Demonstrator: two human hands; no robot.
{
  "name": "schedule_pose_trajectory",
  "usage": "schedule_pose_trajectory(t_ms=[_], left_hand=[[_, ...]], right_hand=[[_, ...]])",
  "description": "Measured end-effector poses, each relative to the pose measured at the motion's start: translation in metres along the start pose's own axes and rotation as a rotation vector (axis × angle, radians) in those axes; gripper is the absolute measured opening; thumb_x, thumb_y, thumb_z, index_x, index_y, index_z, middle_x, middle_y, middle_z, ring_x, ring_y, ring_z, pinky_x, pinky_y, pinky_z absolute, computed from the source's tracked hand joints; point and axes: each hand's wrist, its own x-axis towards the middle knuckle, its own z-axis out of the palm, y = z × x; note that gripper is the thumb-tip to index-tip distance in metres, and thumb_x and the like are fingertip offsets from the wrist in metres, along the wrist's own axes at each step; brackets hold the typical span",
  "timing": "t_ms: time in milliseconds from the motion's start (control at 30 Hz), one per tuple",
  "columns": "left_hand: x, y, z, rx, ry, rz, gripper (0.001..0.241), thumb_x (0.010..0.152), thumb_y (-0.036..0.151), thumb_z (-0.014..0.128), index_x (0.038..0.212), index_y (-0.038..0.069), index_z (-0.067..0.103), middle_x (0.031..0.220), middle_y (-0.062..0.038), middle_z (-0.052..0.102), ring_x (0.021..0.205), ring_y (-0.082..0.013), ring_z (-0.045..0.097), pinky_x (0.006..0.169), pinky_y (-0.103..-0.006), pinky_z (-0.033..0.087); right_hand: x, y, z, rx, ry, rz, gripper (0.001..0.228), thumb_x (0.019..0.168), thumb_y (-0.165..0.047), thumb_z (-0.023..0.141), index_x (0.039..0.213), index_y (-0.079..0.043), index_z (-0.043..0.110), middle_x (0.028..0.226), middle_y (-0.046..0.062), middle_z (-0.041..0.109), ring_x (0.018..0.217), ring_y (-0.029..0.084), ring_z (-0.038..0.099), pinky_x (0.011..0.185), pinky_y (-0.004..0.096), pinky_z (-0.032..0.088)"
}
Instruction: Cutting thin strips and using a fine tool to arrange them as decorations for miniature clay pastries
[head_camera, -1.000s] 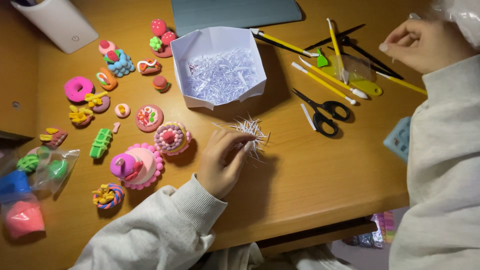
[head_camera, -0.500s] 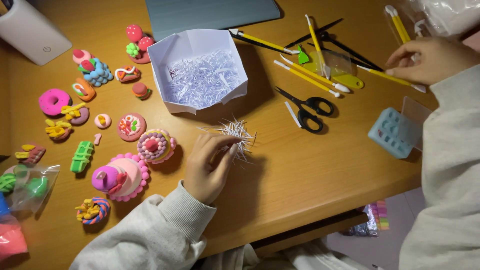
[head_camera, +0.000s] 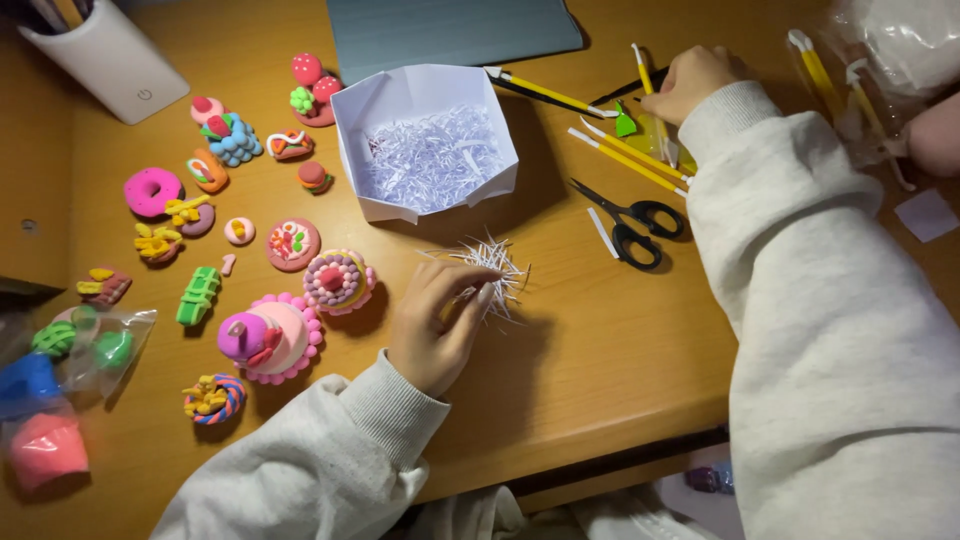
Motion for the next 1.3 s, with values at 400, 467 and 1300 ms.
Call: schedule_pose_trajectory(t_ms=[400,467,1300], left_hand=[[-0.001,-0.003,0.002,-0.042,0.005,-0.009,0.013,0.102,0.016,0.062,0.109,0.012,0.072,0.098,-0.003,0.069,0.092,-0.02,0.059,0.086,-0.031,0.045],[-0.002,0.0,0.002,-0.054,0.023,-0.015,0.014,0.102,0.016,0.061,0.11,0.012,0.072,0.099,-0.004,0.069,0.093,-0.0203,0.06,0.087,-0.031,0.046],[0.024,0.012,-0.013,-0.115,0.129,0.076,0.035,0.105,0.02,0.063,0.138,0.009,0.059,0.102,-0.012,0.067,0.081,-0.0227,0.066,0.064,-0.0307,0.055]], right_hand=[[-0.049,0.027,-0.044,0.667,0.33,-0.675,0.013,0.123,0.012,0.061,0.11,0.013,0.057,0.091,0.022,0.067,0.068,0.023,0.067,0.059,0.03,0.059],[-0.083,0.016,-0.05,0.797,0.389,-0.683,0.015,0.125,0.007,0.06,0.11,0.009,0.057,0.094,0.021,0.068,0.079,0.023,0.073,0.064,0.03,0.064],[-0.23,-0.066,0.022,1.338,-0.411,-0.734,0.031,0.104,-0.01,0.049,0.124,0.011,0.06,0.057,0.018,0.065,0.03,0.006,0.047,0.028,0.016,0.039]])
